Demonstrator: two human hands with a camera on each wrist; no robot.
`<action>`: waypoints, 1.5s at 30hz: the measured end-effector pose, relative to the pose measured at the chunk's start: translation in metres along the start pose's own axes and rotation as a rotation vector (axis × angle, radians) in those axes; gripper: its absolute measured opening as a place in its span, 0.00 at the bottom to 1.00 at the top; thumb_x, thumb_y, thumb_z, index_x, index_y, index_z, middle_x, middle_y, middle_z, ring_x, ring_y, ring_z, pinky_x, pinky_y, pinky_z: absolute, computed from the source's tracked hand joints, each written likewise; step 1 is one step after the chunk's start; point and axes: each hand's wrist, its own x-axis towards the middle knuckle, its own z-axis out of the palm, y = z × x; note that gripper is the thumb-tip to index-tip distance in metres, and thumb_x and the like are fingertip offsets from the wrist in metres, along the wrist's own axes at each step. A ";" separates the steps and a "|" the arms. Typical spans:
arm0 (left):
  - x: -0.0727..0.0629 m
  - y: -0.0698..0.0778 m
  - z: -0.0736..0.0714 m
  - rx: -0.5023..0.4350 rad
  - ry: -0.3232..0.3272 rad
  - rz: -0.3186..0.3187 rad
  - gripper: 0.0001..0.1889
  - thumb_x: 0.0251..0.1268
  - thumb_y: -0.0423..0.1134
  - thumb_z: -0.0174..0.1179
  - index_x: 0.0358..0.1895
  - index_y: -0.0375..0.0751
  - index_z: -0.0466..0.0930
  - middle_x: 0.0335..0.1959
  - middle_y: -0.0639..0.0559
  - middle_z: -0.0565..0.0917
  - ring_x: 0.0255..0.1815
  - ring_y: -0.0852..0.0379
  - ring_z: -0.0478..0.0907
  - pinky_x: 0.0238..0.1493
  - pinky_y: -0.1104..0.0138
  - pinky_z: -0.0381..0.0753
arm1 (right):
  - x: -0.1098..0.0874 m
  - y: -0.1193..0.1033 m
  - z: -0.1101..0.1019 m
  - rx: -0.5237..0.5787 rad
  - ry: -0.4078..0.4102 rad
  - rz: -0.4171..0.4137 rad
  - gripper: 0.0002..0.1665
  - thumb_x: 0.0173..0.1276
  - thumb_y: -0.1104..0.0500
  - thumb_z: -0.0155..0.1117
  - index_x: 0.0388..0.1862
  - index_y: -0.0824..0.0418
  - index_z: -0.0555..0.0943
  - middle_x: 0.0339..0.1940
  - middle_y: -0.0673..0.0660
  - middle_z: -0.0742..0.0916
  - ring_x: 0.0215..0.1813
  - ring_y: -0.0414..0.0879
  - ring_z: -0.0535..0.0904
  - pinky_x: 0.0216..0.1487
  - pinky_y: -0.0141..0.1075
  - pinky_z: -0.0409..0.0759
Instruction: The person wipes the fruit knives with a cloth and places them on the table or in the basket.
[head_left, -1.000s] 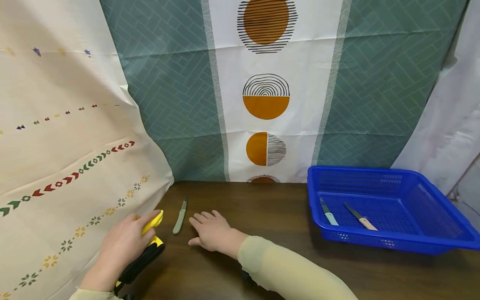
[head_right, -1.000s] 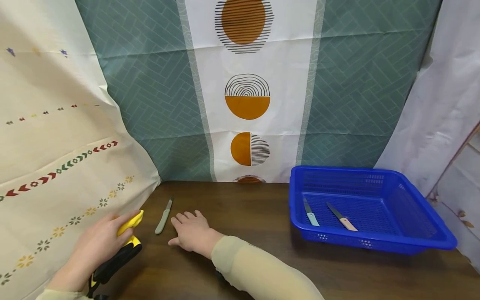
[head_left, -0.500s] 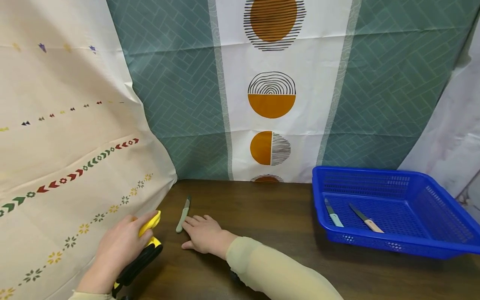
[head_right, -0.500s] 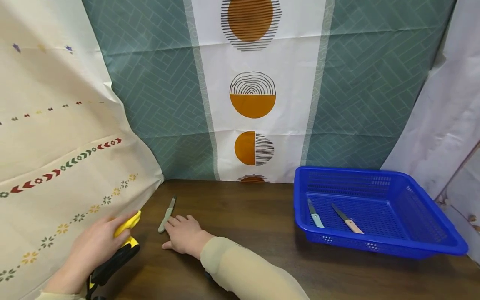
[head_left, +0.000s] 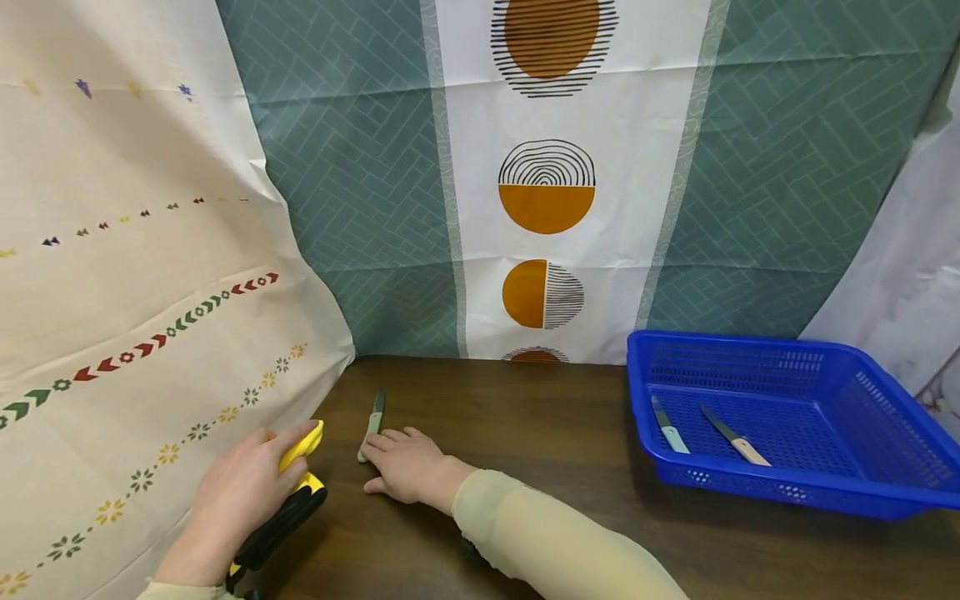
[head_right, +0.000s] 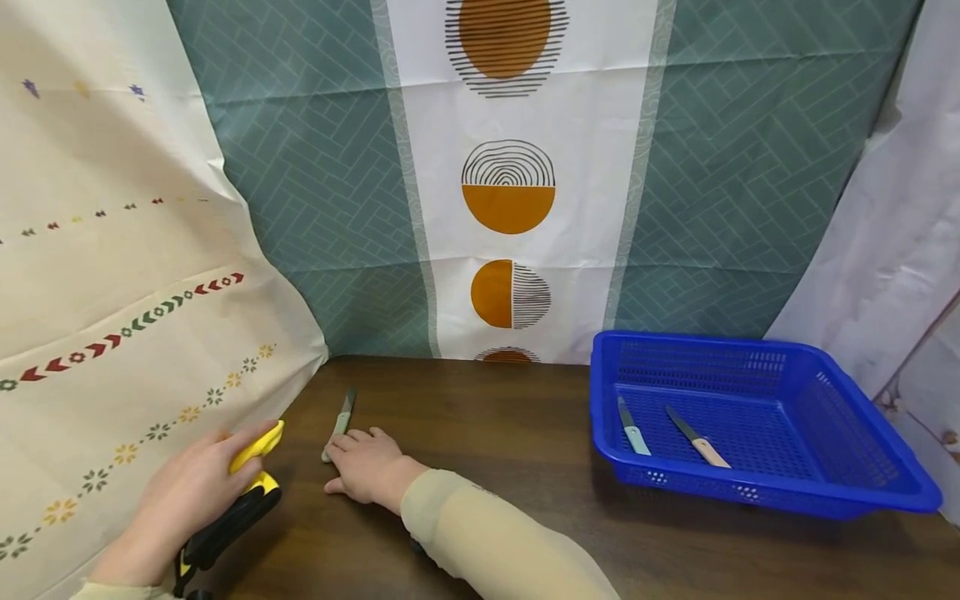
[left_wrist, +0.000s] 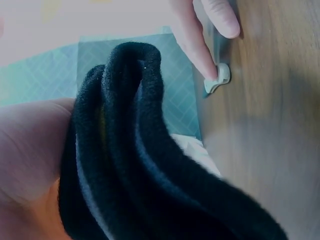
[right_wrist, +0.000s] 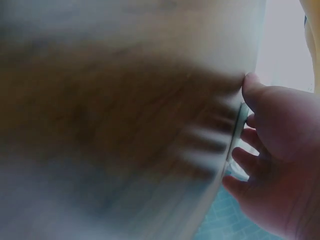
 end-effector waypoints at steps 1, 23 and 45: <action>0.001 0.001 0.000 0.000 -0.002 0.001 0.27 0.70 0.41 0.65 0.73 0.50 0.84 0.43 0.44 0.84 0.33 0.49 0.77 0.30 0.50 0.76 | -0.001 0.002 0.000 -0.002 0.000 -0.001 0.42 0.85 0.30 0.51 0.90 0.43 0.66 0.89 0.39 0.66 0.87 0.38 0.60 0.83 0.41 0.62; 0.017 0.031 0.015 -0.003 0.072 0.129 0.26 0.68 0.39 0.65 0.69 0.50 0.87 0.29 0.54 0.76 0.26 0.55 0.69 0.28 0.57 0.70 | -0.060 0.046 -0.011 0.008 -0.009 0.021 0.38 0.85 0.33 0.55 0.85 0.48 0.73 0.85 0.45 0.74 0.85 0.42 0.66 0.83 0.45 0.65; 0.047 0.099 0.019 -0.039 0.073 0.253 0.25 0.71 0.41 0.66 0.70 0.54 0.86 0.35 0.48 0.79 0.25 0.52 0.69 0.26 0.55 0.71 | -0.154 0.092 -0.012 -0.002 -0.026 0.112 0.39 0.82 0.29 0.57 0.78 0.51 0.80 0.80 0.48 0.79 0.83 0.43 0.70 0.81 0.46 0.68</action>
